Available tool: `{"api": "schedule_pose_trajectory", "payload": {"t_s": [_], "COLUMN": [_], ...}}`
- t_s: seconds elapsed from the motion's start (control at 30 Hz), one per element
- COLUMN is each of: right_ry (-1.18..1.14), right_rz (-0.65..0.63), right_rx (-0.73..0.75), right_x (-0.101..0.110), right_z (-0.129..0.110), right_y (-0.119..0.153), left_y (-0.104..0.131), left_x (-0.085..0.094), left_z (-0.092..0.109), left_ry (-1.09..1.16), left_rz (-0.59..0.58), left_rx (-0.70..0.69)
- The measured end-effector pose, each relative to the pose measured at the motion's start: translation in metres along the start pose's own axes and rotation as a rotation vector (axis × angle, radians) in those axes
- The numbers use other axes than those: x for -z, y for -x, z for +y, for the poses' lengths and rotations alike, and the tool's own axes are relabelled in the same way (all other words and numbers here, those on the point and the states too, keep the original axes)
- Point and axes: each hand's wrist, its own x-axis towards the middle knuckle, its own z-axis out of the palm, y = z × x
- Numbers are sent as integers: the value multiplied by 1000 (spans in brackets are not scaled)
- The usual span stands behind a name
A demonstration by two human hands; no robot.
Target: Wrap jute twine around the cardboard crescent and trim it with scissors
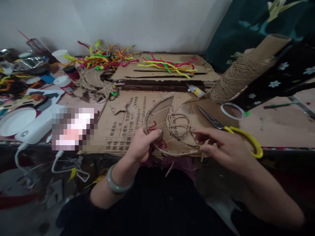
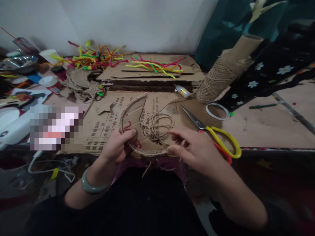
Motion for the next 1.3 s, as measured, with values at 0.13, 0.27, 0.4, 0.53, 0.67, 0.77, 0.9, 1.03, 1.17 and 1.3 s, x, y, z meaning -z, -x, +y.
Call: {"api": "schedule_pose_trajectory", "payload": {"t_s": [0.13, 0.27, 0.4, 0.53, 0.67, 0.77, 0.9, 1.03, 1.17, 1.3], "right_ry": [-152, -339, -508, -641, -745, -824, -883, -929, -935, -944], "right_rz": [-81, -15, 151, 246, 237, 249, 248, 238, 246, 226], "right_rx": [71, -52, -199, -258, -257, -264, -326, -373, -389, -385], "right_x": [-25, -42, -53, -61, -70, -74, -73, -73, -75, -78], "right_z": [-30, -34, -32, -33, -33, -32, -33, -35, -32, -30], "right_y": [-13, -19, -20, -27, -31, -30, -30, -30, -28, -25], "left_y": [0, -1, -2, -1, -1, -1, -1, 0, 0, 1], "left_x": [2, 5, 7, 7, 8, 10, 10, 7, 9, 11], "left_z": [-4, -7, -7, -7, -10, -13, -14, -13, -14, -16], "left_ry": [-15, -11, 9, -59, -125, -171, -214, -162, -170, -222], "left_rz": [-10, 2, -24, -100, -62, -41, -38, 11, 96, 79], "left_rx": [-34, -68, -121, -85, -122, -138, -137, -146, -205, -225]}}
